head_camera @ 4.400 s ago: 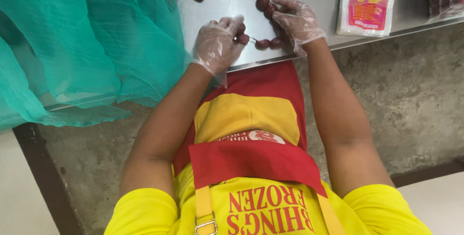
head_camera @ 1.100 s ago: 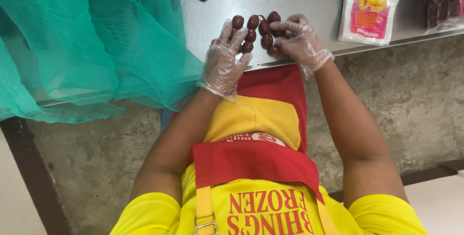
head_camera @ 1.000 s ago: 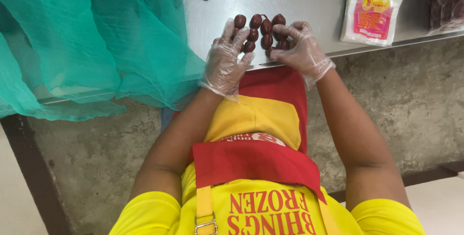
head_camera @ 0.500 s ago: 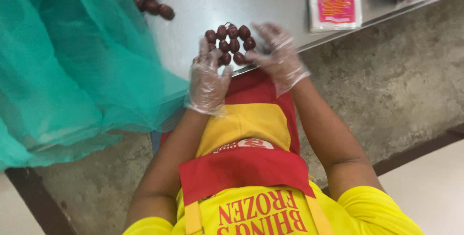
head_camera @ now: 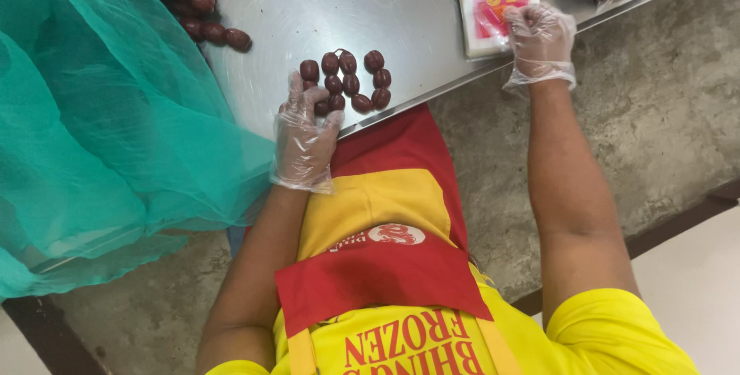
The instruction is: The person picks up a link of sausages, counts them, and places them into a clear plastic bag on a metal table, then seals the bag with tape.
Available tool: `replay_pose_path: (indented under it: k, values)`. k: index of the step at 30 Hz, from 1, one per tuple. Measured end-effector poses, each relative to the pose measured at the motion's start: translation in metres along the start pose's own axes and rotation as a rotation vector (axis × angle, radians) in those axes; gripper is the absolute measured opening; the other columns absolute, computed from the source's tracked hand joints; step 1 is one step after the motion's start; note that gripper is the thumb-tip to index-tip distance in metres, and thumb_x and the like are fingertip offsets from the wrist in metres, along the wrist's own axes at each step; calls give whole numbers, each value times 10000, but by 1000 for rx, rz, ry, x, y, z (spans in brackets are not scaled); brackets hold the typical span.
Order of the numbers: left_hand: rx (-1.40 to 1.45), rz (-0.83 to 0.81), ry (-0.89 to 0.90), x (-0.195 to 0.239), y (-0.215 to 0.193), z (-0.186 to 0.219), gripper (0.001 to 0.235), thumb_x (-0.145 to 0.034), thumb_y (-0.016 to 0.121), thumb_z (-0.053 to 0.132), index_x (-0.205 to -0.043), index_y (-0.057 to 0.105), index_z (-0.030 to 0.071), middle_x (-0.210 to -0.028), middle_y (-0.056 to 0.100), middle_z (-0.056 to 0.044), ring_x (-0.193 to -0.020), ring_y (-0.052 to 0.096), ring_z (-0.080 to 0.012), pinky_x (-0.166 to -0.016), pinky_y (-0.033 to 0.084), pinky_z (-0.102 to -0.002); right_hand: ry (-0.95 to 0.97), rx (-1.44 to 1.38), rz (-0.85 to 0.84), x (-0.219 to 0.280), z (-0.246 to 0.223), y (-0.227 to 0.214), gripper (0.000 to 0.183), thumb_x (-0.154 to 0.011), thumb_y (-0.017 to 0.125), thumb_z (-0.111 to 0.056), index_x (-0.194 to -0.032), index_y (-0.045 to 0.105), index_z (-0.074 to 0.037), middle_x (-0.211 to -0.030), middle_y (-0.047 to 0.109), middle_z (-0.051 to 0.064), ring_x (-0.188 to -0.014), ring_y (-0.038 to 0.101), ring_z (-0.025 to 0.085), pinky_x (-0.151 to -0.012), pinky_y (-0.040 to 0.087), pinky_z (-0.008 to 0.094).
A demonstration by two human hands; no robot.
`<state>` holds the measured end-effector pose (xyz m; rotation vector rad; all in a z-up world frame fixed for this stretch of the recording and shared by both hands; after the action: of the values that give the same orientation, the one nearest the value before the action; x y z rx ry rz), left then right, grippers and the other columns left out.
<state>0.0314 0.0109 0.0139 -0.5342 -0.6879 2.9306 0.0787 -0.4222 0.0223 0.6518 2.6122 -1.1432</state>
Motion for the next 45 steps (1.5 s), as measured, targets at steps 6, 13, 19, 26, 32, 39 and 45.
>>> replay_pose_path:
  k: [6,13,19,26,32,39,45]
  values:
    - [7,-120,-300,-10,-13,22,520,-859,737,214,-1327,583,50,-1236,669,-203,-1018,693,-315,-1005,550,-425,-443,400,66,-21,-52,-50,205,-1045,818,-168,-890,767,-44,-781,712,89,-699,654,186,-626,570,329]
    - [-89,-223,72,-40,1,82,1053,-889,792,543,-1664,224,111,-1727,216,-185,-1587,319,-339,-1318,267,-452,-332,591,-439,-29,-177,-68,370,-1069,748,-279,-806,732,-20,-711,678,118,-547,591,201,-512,495,356]
    - [87,-439,193,-83,50,89,524,-956,764,377,-1333,608,48,-1245,667,-165,-1108,663,-265,-990,531,-364,-5,200,-722,-1,-205,-27,310,-1002,694,-375,-946,739,-73,-770,689,102,-663,598,191,-590,491,376]
    - [531,-19,-225,-57,39,37,215,-1007,698,209,-1090,742,16,-906,734,-38,-775,648,-94,-701,539,-282,825,-1344,-329,89,-181,82,575,-948,585,-420,-1380,575,-41,-1231,734,48,-1099,703,165,-1003,553,332]
    - [705,90,-438,-39,14,8,393,-1002,745,210,-1284,648,-46,-1000,724,-87,-770,660,-144,-615,552,-286,655,-874,-686,124,-200,110,148,-910,773,-131,-1007,751,-22,-776,699,45,-560,569,78,-452,430,199]
    - [514,-20,-139,-24,-41,43,983,-848,767,117,-1572,102,131,-1548,328,-168,-1228,603,-209,-791,646,-306,568,-1119,-430,130,-194,158,113,-939,765,-117,-912,739,-10,-807,739,56,-645,682,106,-527,546,238]
    - [403,132,6,-18,-31,13,391,-989,702,-32,-1357,632,83,-1404,598,-143,-1318,614,-270,-1093,557,-364,-16,-555,-572,128,-214,148,181,-918,798,-110,-1036,746,17,-911,766,82,-741,704,103,-629,614,244]
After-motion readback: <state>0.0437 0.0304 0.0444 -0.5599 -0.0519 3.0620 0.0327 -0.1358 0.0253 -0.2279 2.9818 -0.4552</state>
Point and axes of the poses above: each hand's wrist, its own x-axis away from the middle knuckle, its own y-axis out of the palm, z = x × y, the point moved 2 cm from there along -x, towards the middle knuckle
